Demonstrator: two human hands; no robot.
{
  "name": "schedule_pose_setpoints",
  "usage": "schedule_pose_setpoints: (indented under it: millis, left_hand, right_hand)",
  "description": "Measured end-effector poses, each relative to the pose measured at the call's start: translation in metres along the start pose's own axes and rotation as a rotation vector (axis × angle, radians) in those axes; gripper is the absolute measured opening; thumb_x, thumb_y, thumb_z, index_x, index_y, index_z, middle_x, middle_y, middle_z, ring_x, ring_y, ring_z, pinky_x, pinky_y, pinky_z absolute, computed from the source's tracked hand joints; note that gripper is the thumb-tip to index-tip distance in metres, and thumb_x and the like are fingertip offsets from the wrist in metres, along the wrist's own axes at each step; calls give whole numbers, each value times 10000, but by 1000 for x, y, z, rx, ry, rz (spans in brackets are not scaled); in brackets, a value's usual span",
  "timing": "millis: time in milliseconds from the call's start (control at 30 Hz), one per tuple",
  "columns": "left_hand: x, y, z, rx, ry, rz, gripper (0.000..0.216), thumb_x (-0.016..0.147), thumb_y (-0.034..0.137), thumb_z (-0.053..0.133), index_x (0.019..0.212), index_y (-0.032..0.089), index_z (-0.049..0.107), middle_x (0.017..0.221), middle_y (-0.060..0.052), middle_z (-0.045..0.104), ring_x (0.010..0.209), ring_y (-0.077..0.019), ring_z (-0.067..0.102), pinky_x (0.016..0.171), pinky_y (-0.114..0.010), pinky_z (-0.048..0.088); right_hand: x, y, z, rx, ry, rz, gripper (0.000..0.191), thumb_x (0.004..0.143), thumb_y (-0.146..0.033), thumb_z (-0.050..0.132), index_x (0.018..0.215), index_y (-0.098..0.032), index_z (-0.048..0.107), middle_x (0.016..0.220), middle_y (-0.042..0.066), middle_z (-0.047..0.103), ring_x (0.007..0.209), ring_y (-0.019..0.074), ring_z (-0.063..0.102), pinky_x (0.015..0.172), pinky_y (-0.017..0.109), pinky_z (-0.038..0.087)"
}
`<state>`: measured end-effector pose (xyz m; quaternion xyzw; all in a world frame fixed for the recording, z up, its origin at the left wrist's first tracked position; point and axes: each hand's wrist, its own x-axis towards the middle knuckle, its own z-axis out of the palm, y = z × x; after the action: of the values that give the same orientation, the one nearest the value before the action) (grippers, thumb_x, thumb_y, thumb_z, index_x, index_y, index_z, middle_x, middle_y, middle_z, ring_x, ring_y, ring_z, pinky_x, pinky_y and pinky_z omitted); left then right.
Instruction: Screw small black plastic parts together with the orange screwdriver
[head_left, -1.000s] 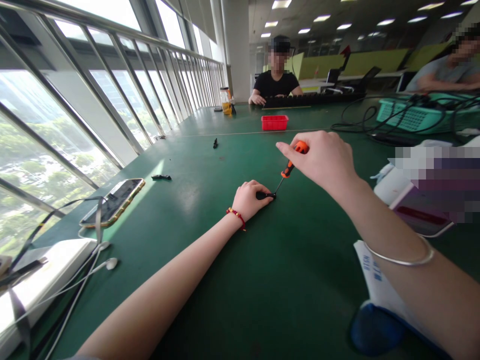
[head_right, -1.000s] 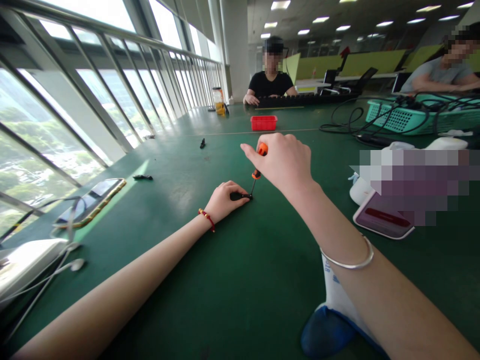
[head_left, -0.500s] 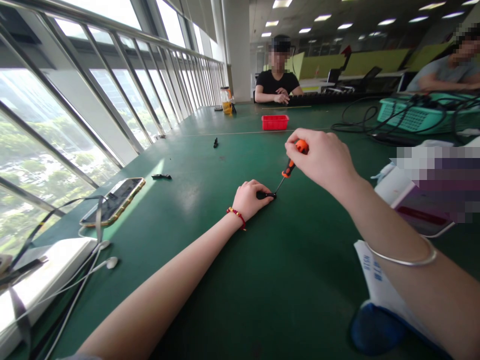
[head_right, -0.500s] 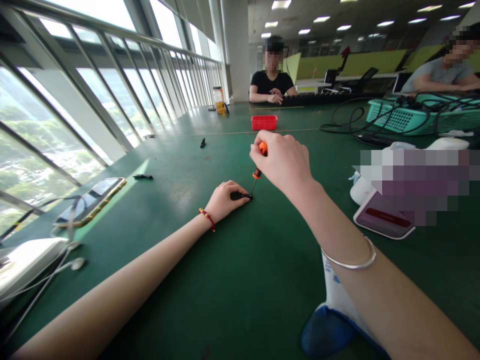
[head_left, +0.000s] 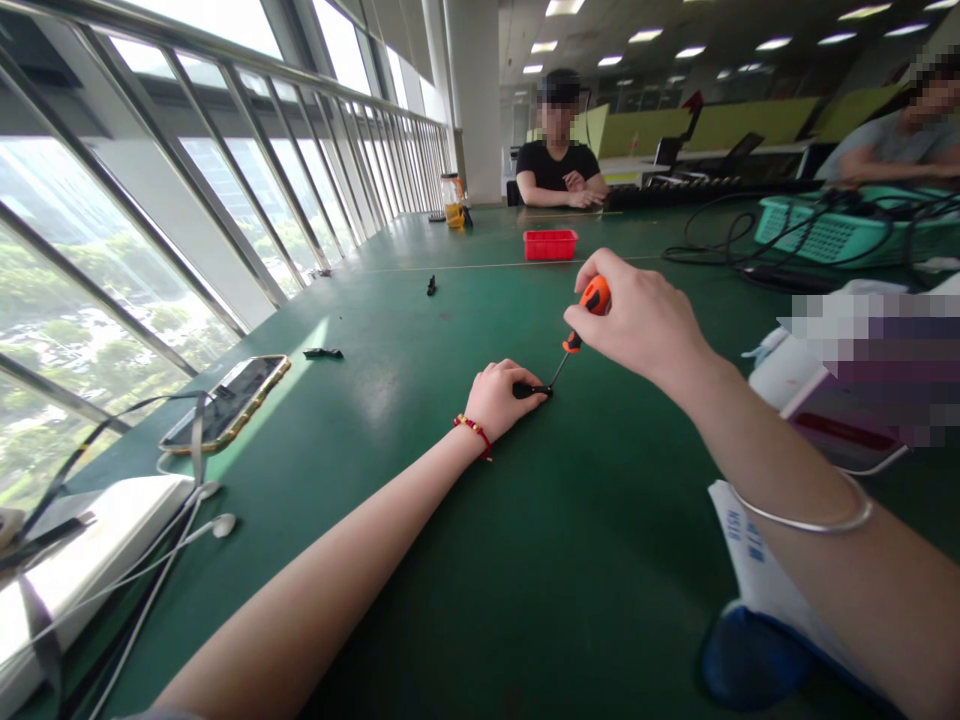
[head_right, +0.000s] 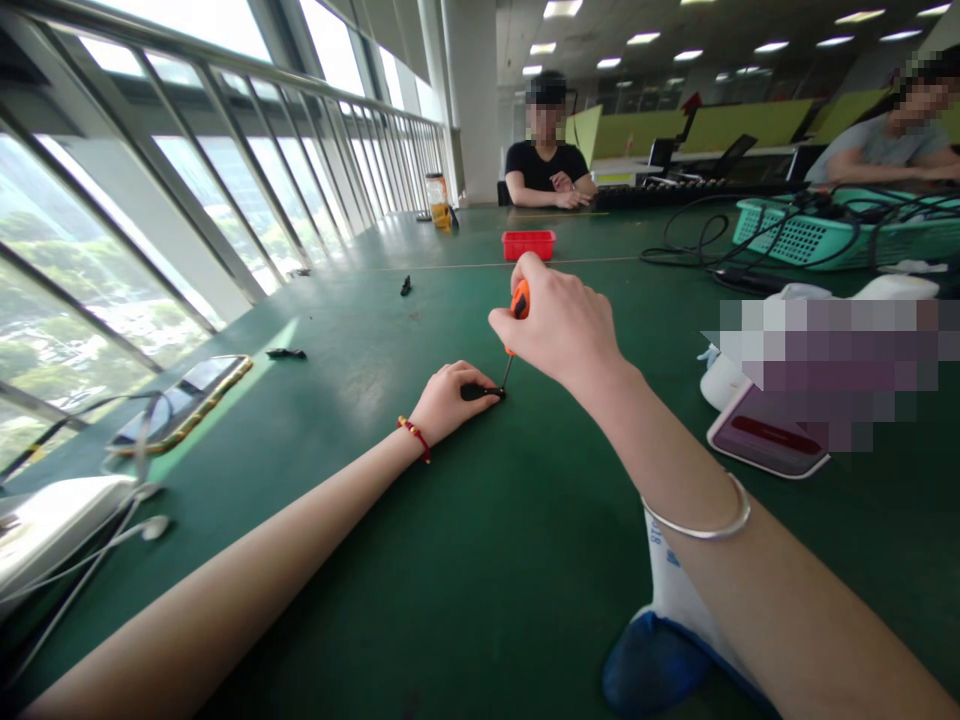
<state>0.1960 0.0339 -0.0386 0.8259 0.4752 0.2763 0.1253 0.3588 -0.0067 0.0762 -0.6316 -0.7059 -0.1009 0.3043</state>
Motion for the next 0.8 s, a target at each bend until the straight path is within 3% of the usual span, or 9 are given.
schedule_pose_setpoints:
  millis: [167, 267, 333, 533, 667, 800]
  left_hand:
    - [0, 1, -1, -6, -10, -10, 158, 740, 339, 643, 841, 240, 714, 934, -15, 654, 896, -203, 556, 852, -352, 447]
    - [0, 1, -1, -2, -6, -7, 167, 740, 348, 643, 842, 237, 714, 930, -17, 653, 892, -204, 556, 859, -355, 445]
    - [0, 0, -1, -1, -2, -5, 171, 740, 351, 643, 845, 236, 713, 931, -16, 652, 891, -203, 556, 864, -355, 443]
    - [0, 1, -1, -7, -10, -15, 156, 737, 341, 648, 836, 239, 712, 935, -14, 653, 904, -204, 555, 865, -348, 446]
    - [-1, 3, -3, -11, -16, -34, 151, 738, 332, 650, 839, 239, 712, 944, -14, 652, 912, -204, 554, 864, -346, 446]
    - [-3, 4, -5, -20, -32, -49, 149, 736, 328, 654, 843, 244, 715, 944, -14, 649, 910, -201, 554, 867, -343, 448]
  right_hand:
    - [0, 1, 0, -39, 3, 22, 352, 803, -532, 443, 706, -228, 593, 613, 41, 580, 606, 203, 511, 518, 282, 267]
    - [0, 0, 0, -14, 6, -1, 239, 779, -428, 505, 870, -230, 603, 691, 36, 616, 602, 191, 510, 520, 274, 269]
    - [0, -1, 0, 7, -4, -4, 265, 760, -399, 527, 952, -226, 588, 725, 37, 627, 599, 186, 508, 522, 269, 274]
    - [-1, 1, -3, -18, -6, 55, 366, 834, -502, 403, 682, -223, 583, 601, 49, 566, 603, 197, 505, 519, 287, 271]
    - [0, 1, -4, 5, -21, 50, 167, 777, -367, 491, 850, -240, 570, 690, 23, 604, 602, 183, 506, 514, 276, 272]
    - [2, 0, -6, 2, -80, 55, 223, 785, -414, 471, 887, -232, 554, 691, 25, 602, 565, 173, 500, 499, 268, 263]
